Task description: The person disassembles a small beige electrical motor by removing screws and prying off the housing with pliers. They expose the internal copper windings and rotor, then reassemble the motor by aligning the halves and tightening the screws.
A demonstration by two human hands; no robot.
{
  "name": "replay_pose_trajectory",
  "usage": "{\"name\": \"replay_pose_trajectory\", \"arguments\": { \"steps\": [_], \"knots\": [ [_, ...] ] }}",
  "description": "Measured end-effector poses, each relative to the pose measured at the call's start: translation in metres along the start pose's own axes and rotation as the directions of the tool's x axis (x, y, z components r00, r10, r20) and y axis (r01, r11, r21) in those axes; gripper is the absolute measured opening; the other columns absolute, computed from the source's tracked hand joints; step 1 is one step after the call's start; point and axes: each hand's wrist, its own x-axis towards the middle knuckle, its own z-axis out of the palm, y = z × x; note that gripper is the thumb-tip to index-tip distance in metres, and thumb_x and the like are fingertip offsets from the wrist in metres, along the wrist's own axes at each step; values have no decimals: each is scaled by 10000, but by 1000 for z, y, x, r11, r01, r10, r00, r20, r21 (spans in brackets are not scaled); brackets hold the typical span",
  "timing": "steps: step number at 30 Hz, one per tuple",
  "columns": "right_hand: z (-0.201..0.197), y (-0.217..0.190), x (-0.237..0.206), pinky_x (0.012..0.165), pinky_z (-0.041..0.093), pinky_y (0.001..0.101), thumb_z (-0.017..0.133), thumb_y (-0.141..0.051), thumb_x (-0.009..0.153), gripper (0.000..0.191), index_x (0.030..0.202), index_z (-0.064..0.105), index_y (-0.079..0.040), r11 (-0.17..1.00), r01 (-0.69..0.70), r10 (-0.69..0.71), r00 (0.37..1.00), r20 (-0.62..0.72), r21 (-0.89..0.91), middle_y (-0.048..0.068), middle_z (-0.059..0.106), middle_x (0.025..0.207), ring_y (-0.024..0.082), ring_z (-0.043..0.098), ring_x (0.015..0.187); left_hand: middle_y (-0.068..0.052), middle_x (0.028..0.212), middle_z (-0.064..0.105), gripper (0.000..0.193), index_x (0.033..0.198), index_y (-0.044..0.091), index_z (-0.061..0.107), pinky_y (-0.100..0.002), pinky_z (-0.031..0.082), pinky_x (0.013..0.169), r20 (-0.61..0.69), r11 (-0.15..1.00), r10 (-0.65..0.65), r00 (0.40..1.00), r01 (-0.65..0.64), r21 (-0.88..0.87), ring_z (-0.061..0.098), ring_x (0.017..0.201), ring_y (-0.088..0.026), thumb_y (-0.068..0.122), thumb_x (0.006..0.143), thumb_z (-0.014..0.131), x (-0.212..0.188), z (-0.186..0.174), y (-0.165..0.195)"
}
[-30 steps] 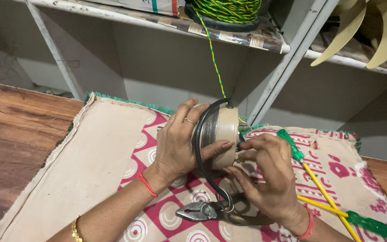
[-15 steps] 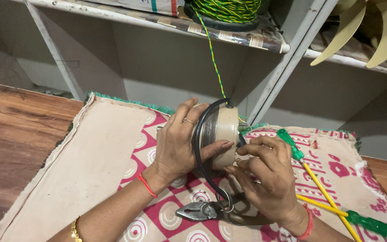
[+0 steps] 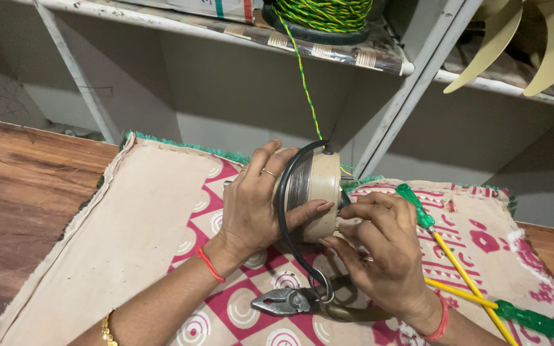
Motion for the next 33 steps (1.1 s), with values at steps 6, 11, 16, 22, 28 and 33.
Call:
{"name": "replay_pose_trajectory", "arguments": {
  "steps": [6,11,16,22,28,33],
  "knots": [
    [-2,2,1,936,425,449,896,-164,678,346,907,665,-48,995,-68,68,998,0,72,64,658,1051,292,587,1073,-253,1346,606,801,1290,22,634,-417,614,830,-12,1000,6,1000,-6,13,725,1078,-392,606,775,823,0,0,1],
    [-1,3,0,940,424,452,893,-166,685,359,954,694,-35,998,-46,46,999,0,39,75,659,1053,313,583,1081,-252,1344,608,800,1300,26,625,-419,612,837,-13,1000,8,1000,-8,12,724,1085,-391,604,783,821,0,0,1],
    [1,3,-2,955,424,462,892,-158,691,302,880,675,-69,1000,1,-1,1000,-13,8,47,667,1039,306,587,1100,-257,1345,610,797,1300,25,630,-420,613,838,-14,1000,4,1000,-4,9,722,1092,-397,601,783,822,0,0,2],
    [0,3,-2,889,456,435,894,-172,692,318,849,642,-58,995,-59,60,998,-10,79,60,663,998,292,599,1051,-264,1341,610,807,1291,18,635,-426,611,835,-15,1000,2,1000,-1,21,722,1086,-405,607,774,824,1,0,2],
    [3,10,-6,655,493,347,797,-261,828,279,870,669,-16,906,-399,368,908,200,144,87,705,796,196,651,745,-256,1342,610,807,1295,15,630,-415,622,829,-7,1000,6,1000,-6,-3,729,1087,-392,614,786,815,1,0,1],
    [7,18,-11,576,511,288,673,-187,943,199,853,681,-10,752,-624,513,756,407,213,72,720,671,144,662,588,-256,1340,613,794,1292,15,633,-421,622,825,-15,1000,8,1000,-8,7,729,1087,-399,602,790,818,1,0,1]
  ]
}}
